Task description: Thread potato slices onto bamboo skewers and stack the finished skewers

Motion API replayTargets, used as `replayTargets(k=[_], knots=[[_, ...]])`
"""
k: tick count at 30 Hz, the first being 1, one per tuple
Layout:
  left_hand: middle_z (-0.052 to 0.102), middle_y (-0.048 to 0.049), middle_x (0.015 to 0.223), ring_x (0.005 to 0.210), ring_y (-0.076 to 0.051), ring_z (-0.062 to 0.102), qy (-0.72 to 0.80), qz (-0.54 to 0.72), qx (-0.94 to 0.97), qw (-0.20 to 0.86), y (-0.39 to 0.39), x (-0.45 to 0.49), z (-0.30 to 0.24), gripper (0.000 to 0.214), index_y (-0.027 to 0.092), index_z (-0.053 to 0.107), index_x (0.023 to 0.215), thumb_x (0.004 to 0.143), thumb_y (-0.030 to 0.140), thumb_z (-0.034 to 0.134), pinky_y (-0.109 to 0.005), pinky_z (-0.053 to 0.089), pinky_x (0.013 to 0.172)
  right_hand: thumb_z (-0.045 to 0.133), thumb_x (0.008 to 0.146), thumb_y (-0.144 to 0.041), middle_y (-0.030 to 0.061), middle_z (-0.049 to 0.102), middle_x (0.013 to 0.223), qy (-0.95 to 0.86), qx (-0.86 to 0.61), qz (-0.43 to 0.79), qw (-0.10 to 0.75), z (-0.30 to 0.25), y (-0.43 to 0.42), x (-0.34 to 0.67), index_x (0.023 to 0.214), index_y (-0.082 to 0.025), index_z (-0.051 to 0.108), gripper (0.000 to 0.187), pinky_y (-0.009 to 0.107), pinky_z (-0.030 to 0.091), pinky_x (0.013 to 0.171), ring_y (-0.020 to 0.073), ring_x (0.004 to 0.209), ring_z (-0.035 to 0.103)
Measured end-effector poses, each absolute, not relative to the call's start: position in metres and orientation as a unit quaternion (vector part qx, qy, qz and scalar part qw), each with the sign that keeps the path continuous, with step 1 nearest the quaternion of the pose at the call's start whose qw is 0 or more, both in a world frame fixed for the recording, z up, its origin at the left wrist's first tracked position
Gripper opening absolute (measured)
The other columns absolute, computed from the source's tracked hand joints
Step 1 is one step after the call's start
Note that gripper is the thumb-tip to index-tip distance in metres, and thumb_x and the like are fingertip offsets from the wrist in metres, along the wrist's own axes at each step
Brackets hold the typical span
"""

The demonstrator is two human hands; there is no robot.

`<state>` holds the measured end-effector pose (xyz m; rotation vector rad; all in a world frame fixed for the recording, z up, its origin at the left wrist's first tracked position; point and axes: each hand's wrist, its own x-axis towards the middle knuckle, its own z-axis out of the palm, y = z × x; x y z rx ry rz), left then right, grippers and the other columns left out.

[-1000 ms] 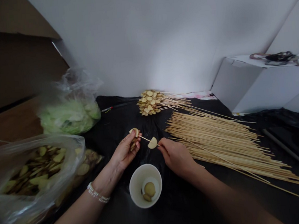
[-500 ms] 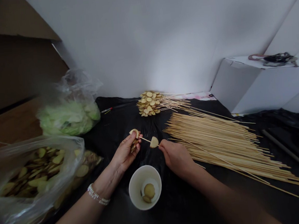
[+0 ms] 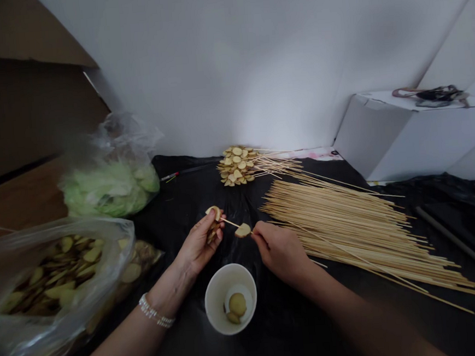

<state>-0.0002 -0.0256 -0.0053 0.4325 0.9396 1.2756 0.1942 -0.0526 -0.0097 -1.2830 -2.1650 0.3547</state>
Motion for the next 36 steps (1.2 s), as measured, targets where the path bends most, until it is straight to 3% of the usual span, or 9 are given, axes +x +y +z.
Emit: replayTargets(k=[13, 22, 36], knots=[[0.064, -0.0040, 0.068, 0.053, -0.007, 0.059, 0.416, 0.588, 0.097, 0.686, -0.023, -0.003, 0.002, 0.024, 0.010, 0.064, 0.082, 0.084, 0.034, 0.058, -0.013, 0.048, 0.042, 0.046, 0.089, -0.023, 0.0013, 0.062, 0.073, -0.817, -0.478, 0.122, 0.299, -0.008, -0.053, 0.195, 0.083, -0.020, 0.059, 0.015, 0.025, 0.038, 0.063, 0.0142, 0.067, 0.057], [0.064, -0.0037, 0.065, 0.051, -0.007, 0.060, 0.404, 0.595, 0.093, 0.688, -0.019, -0.006, -0.004, 0.016, 0.010, 0.062, 0.077, 0.084, 0.025, 0.059, -0.012, 0.048, 0.041, 0.046, 0.089, -0.024, 0.0006, 0.062, 0.072, -0.818, -0.475, 0.109, 0.306, -0.013, -0.050, 0.197, 0.081, -0.020, 0.059, 0.016, 0.024, 0.038, 0.062, 0.0136, 0.066, 0.057], [0.064, -0.0035, 0.065, 0.051, -0.007, 0.060, 0.414, 0.594, 0.093, 0.683, -0.019, -0.004, -0.006, 0.014, 0.011, 0.062, 0.076, 0.081, 0.025, 0.063, -0.012, 0.048, 0.041, 0.046, 0.089, -0.024, 0.0006, 0.061, 0.071, -0.817, -0.476, 0.112, 0.305, -0.014, -0.050, 0.197, 0.080, -0.020, 0.058, 0.016, 0.025, 0.038, 0.062, 0.0133, 0.065, 0.056]])
